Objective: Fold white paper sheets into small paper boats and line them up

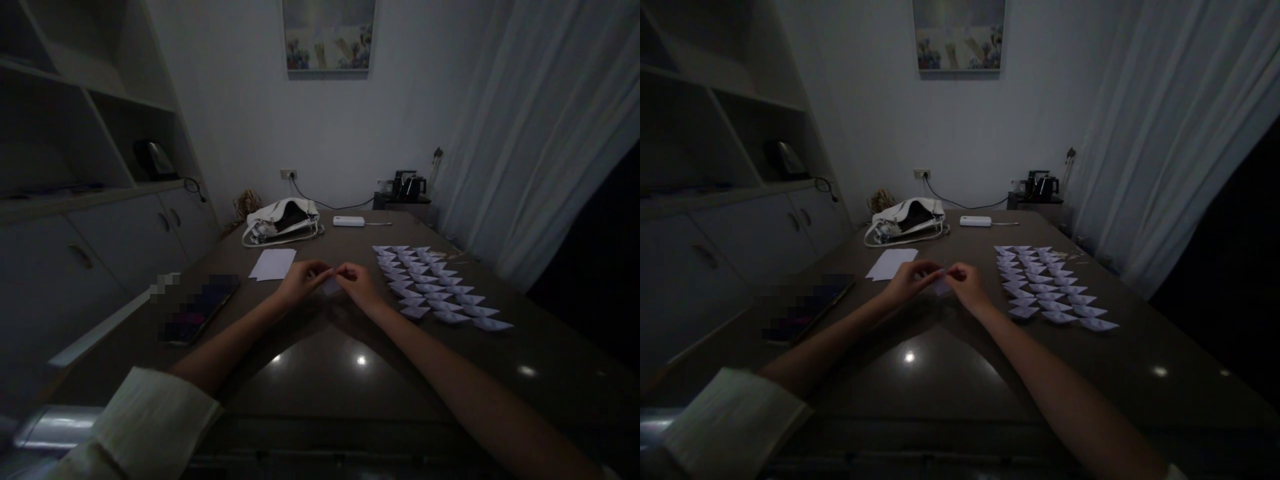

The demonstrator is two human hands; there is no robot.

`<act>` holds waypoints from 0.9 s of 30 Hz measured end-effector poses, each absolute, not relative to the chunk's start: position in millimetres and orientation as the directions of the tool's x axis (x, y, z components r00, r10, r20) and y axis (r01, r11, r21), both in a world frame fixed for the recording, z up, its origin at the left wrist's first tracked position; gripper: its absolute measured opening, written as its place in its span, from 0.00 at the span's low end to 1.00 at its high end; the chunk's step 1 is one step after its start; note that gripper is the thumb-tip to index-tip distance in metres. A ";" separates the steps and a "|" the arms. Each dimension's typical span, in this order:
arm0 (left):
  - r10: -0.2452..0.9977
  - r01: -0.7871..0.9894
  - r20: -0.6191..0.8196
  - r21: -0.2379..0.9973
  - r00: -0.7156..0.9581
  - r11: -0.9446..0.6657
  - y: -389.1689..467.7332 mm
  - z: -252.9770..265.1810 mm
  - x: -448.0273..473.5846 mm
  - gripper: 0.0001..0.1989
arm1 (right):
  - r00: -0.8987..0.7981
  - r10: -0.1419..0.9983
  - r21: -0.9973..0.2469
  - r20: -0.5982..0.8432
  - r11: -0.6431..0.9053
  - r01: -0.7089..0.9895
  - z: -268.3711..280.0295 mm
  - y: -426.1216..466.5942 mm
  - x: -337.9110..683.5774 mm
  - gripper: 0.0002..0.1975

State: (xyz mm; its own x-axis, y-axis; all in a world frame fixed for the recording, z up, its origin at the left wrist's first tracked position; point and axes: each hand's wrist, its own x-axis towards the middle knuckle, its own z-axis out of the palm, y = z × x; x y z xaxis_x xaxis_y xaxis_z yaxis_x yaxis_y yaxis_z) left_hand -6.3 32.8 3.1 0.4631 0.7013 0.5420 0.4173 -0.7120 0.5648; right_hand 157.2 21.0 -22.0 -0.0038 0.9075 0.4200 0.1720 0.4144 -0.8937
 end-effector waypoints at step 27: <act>0.812 0.332 0.539 0.741 0.225 -0.584 27.5 1.1 -6.6 0.15 | -0.022 0.952 -0.927 0.305 0.302 0.222 -25.1 15.7 153.5 0.09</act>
